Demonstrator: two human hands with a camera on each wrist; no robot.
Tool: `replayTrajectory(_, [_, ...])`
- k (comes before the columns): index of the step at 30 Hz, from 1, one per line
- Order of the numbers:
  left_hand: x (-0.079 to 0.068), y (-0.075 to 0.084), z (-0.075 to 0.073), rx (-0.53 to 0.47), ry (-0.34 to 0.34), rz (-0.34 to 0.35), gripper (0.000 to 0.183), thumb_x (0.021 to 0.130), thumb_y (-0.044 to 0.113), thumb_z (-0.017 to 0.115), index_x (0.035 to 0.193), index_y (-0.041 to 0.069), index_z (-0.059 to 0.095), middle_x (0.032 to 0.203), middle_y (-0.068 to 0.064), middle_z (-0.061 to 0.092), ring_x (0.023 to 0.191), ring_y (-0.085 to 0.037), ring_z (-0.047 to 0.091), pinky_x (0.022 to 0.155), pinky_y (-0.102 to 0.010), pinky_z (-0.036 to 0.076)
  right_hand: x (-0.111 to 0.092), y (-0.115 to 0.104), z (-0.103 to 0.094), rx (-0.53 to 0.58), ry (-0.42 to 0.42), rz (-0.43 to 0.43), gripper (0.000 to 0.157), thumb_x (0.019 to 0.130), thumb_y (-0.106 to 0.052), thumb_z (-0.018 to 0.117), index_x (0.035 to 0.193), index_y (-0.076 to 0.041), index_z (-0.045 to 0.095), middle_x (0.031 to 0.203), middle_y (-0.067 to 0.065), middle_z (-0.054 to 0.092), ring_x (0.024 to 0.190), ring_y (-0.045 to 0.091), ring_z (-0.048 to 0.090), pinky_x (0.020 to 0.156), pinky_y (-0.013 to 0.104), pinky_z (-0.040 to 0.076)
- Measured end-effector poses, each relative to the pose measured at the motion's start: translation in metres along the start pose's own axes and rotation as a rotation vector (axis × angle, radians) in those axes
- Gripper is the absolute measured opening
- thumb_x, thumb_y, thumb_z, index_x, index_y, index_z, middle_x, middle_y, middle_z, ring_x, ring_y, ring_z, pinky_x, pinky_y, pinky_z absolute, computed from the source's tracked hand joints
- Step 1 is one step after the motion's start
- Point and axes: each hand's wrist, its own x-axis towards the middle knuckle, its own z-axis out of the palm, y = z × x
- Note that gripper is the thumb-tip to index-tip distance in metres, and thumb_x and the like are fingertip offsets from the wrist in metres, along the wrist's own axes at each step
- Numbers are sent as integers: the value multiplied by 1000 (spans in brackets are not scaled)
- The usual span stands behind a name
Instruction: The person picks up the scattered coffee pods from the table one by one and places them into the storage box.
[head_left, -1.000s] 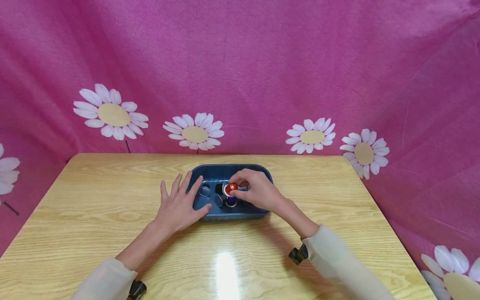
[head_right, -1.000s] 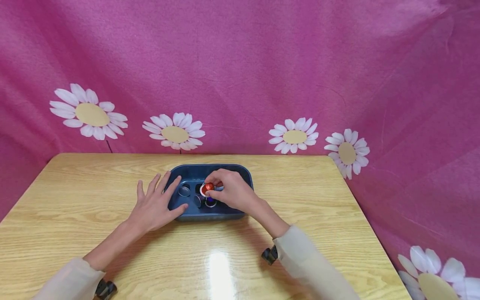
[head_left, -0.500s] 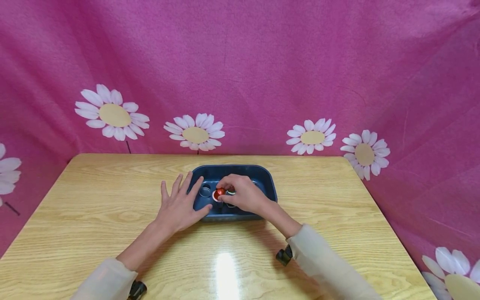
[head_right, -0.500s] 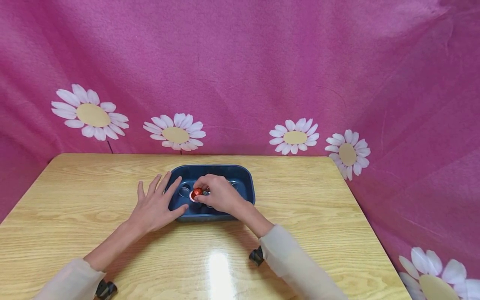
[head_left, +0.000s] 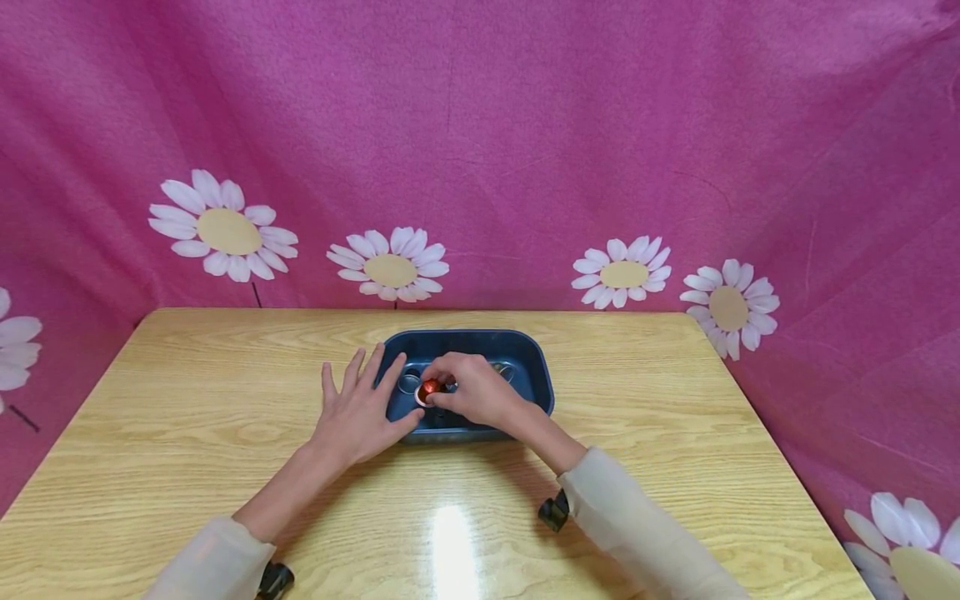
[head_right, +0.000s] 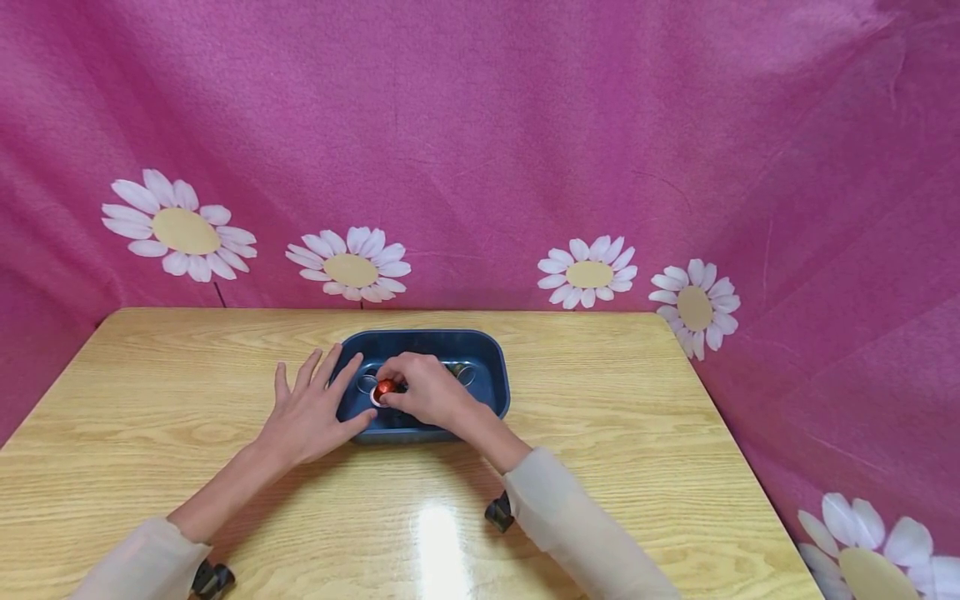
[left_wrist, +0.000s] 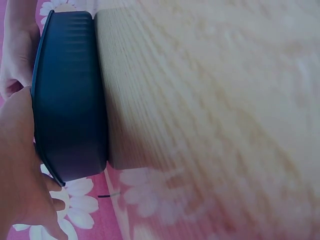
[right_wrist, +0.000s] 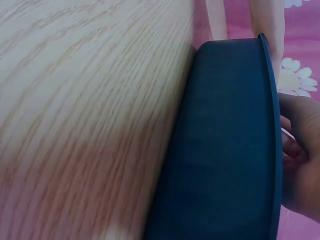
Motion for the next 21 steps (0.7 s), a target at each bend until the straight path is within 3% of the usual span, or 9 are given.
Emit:
replayTrajectory(5, [0,0,0,-1,2,3,87,88,59,61,156,11,34,161,-21,22,146,-46,11,107,-75,-3,4,0,4,-26,-24,11,27,90,-13,76,114,-4,72,102,2,69,90,11,64,78,18,52])
replayTrajectory(21, [0,-1,0,4,4,4,88,89,61,59,156,11,34,162,-21,22,146,-46,12,107,-76,-1,12,3,12,-57,-35,1,26,89,-12,76,114,-3,72,100,3,70,88,10,65,79,19,52])
